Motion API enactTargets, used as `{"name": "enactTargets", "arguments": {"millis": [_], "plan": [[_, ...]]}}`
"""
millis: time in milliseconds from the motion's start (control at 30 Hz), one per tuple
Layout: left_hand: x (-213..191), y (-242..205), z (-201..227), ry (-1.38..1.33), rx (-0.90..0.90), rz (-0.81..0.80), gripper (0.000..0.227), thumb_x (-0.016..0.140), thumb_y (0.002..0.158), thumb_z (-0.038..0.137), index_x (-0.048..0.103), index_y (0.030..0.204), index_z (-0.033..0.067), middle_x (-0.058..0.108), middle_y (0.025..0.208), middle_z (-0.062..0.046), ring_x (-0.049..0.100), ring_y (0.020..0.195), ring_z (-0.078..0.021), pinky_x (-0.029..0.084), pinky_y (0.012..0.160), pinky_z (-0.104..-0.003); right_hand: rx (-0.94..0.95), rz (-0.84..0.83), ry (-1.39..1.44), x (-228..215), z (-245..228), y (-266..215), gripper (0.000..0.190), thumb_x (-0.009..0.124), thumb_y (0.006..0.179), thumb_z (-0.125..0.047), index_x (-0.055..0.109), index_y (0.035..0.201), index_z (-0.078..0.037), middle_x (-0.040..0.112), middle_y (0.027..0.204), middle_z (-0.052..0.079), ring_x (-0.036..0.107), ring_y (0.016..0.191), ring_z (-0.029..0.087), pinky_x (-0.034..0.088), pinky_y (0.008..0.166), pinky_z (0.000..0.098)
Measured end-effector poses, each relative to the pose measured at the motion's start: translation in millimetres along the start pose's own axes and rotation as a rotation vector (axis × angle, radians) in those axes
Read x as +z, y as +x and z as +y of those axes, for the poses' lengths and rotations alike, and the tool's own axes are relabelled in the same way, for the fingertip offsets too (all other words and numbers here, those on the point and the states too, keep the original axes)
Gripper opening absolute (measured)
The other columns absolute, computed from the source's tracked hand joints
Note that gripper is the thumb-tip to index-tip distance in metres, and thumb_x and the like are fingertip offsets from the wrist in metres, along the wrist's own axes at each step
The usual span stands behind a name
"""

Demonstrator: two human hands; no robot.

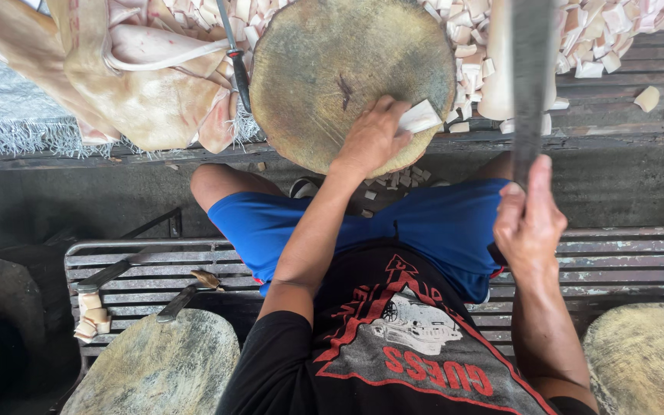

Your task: The person sits cross-legged on a metal bench and uses a large knife to cut a piece of white meat into small cubes on a round wooden chopping block. The person repeatedly slices the meat into strips and then dices them, occasionally rearranging the pieces on the block.

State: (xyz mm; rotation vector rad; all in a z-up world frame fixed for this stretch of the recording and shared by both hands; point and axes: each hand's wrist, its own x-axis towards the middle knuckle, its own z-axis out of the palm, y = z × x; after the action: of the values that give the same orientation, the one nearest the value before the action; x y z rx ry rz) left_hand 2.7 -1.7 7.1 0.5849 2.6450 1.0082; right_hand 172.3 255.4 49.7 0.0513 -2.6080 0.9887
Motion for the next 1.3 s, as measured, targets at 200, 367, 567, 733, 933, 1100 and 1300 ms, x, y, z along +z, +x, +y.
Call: {"name": "enactTargets", "arguments": {"millis": [200, 367, 567, 733, 933, 1100, 1300], "plan": [[-33, -34, -9, 0.102, 0.025, 0.031, 0.061, 0.081, 0.079, 0.024, 0.058, 0.133, 0.0038, 0.061, 0.125, -0.015, 0.056, 0.122, -0.0376, 0.046, 0.105, -0.050, -0.145, -0.132, -0.112, 21, -3, -10, 0.062, 0.058, 0.099, 0.006, 0.036, 0.157, 0.008, 0.068, 0.085, 0.020, 0.067, 0.067, 0.032, 0.056, 0.059, 0.0429], [-31, -46, -10, 0.084, -0.013, 0.105, 0.045, 0.077, 0.085, 0.021, 0.063, 0.126, 0.0076, 0.064, 0.121, -0.013, 0.064, 0.113, -0.0362, 0.054, 0.094, -0.047, -0.077, -0.293, -0.202, 24, -11, -5, 0.065, 0.063, 0.091, 0.006, 0.045, 0.153, 0.002, 0.069, 0.084, 0.022, 0.067, 0.066, 0.038, 0.054, 0.059, 0.0472], [-24, -46, -9, 0.046, 0.031, 0.098, 0.036, 0.075, 0.088, 0.018, 0.066, 0.121, 0.0057, 0.066, 0.114, -0.012, 0.067, 0.108, -0.0344, 0.056, 0.090, -0.046, -0.171, -0.008, -0.007, 19, -2, -19, 0.063, 0.059, 0.105, 0.008, 0.033, 0.162, 0.003, 0.068, 0.091, 0.020, 0.068, 0.072, 0.034, 0.057, 0.065, 0.0451], [-30, -43, -9, 0.045, 0.075, 0.048, 0.032, 0.076, 0.085, 0.017, 0.068, 0.115, 0.0066, 0.066, 0.115, -0.010, 0.069, 0.104, -0.0319, 0.058, 0.090, -0.044, -0.101, -0.401, -0.285, 38, -7, -10, 0.075, 0.070, 0.082, 0.006, 0.044, 0.152, 0.003, 0.067, 0.079, 0.023, 0.065, 0.060, 0.040, 0.054, 0.055, 0.0500], [-29, -45, -13, 0.171, 0.109, 0.025, 0.026, 0.064, 0.090, 0.000, 0.069, 0.115, 0.0071, 0.066, 0.118, -0.006, 0.073, 0.099, -0.0281, 0.061, 0.082, -0.040, -0.122, -0.092, -0.066, 12, -7, -17, 0.069, 0.063, 0.100, 0.011, 0.036, 0.162, -0.001, 0.065, 0.090, 0.020, 0.068, 0.073, 0.035, 0.057, 0.065, 0.0434], [-27, -43, -13, 0.216, 0.164, 0.079, 0.025, 0.062, 0.089, 0.000, 0.069, 0.112, 0.0065, 0.066, 0.117, -0.007, 0.074, 0.097, -0.0284, 0.061, 0.080, -0.040, -0.141, -0.338, -0.193, 35, -9, -18, 0.078, 0.067, 0.085, 0.007, 0.039, 0.157, -0.001, 0.063, 0.074, 0.017, 0.063, 0.058, 0.035, 0.054, 0.059, 0.0478], [-17, -41, -17, 0.186, 0.181, 0.120, 0.020, 0.064, 0.090, 0.003, 0.069, 0.109, 0.0058, 0.065, 0.113, -0.008, 0.073, 0.094, -0.0302, 0.061, 0.079, -0.041, -0.079, -0.209, -0.133, 13, -18, -15, 0.067, 0.065, 0.095, 0.008, 0.042, 0.157, -0.001, 0.068, 0.091, 0.023, 0.070, 0.071, 0.037, 0.057, 0.064, 0.0459]]}}
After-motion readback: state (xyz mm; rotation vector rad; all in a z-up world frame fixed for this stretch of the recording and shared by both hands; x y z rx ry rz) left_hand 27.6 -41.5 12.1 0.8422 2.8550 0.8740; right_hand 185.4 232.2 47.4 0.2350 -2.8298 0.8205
